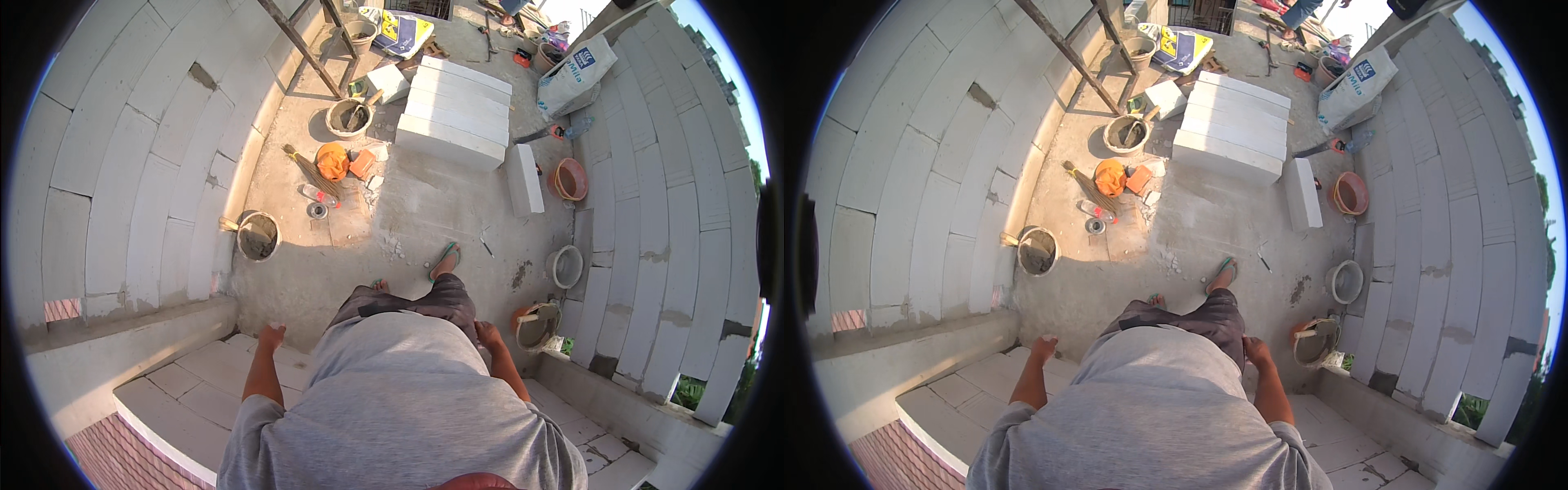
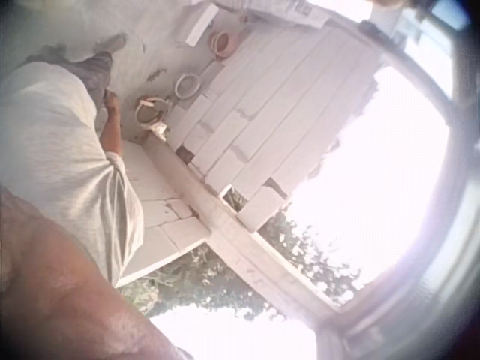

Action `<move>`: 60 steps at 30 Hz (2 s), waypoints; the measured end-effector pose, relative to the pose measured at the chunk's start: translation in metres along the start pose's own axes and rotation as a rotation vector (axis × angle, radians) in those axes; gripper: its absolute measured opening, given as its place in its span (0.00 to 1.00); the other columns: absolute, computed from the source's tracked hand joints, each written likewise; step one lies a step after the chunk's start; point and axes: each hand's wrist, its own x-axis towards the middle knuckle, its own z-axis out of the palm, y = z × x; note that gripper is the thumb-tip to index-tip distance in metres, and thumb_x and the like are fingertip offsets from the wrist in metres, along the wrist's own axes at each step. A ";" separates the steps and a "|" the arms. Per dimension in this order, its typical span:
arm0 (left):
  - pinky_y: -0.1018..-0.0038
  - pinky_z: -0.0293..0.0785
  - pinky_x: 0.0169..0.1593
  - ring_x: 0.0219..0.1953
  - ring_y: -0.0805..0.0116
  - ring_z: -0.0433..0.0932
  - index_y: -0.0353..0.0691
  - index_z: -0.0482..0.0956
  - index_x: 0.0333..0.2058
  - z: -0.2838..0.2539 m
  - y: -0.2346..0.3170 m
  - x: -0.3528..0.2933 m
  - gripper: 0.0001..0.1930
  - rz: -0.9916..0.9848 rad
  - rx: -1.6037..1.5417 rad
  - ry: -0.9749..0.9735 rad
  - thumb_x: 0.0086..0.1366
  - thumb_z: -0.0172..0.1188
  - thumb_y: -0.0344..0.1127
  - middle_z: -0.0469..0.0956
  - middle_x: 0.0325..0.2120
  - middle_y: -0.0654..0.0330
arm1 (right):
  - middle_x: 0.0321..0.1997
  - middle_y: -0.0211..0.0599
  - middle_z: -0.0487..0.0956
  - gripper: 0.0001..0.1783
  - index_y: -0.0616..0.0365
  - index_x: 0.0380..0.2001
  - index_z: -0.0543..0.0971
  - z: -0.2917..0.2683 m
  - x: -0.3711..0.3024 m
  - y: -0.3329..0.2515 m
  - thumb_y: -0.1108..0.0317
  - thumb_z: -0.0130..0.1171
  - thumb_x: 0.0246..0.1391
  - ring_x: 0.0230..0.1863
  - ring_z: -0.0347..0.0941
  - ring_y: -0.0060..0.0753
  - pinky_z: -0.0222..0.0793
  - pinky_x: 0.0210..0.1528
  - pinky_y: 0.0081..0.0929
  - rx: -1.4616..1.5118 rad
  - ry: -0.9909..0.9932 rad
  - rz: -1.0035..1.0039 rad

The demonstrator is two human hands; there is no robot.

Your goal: The person places white blocks onto a partially built wall, applies mortar with a trowel, and adjusts block positions. They also measure the wall with a tape measure and handle additional blocks from the floor.

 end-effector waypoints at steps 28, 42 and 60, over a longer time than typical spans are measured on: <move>0.66 0.76 0.53 0.48 0.55 0.84 0.31 0.82 0.51 0.010 0.104 0.016 0.28 0.315 -0.054 -0.113 0.65 0.65 0.52 0.86 0.43 0.47 | 0.57 0.55 0.81 0.30 0.57 0.55 0.82 0.008 0.013 0.013 0.47 0.61 0.58 0.61 0.76 0.56 0.71 0.64 0.43 -0.114 0.046 0.011; 0.74 0.75 0.36 0.31 0.72 0.80 0.30 0.79 0.54 -0.020 0.356 0.018 0.26 0.437 0.200 -0.300 0.68 0.65 0.48 0.84 0.35 0.59 | 0.39 0.49 0.87 0.27 0.66 0.54 0.80 -0.023 0.037 0.028 0.55 0.62 0.60 0.36 0.86 0.39 0.80 0.42 0.35 0.450 0.108 0.259; 0.74 0.75 0.45 0.39 0.71 0.81 0.33 0.80 0.55 0.023 0.565 0.034 0.24 0.747 0.475 -0.482 0.71 0.60 0.48 0.85 0.38 0.56 | 0.37 0.44 0.88 0.28 0.66 0.56 0.79 -0.039 0.083 0.045 0.54 0.62 0.63 0.34 0.86 0.36 0.80 0.44 0.35 0.641 0.250 0.326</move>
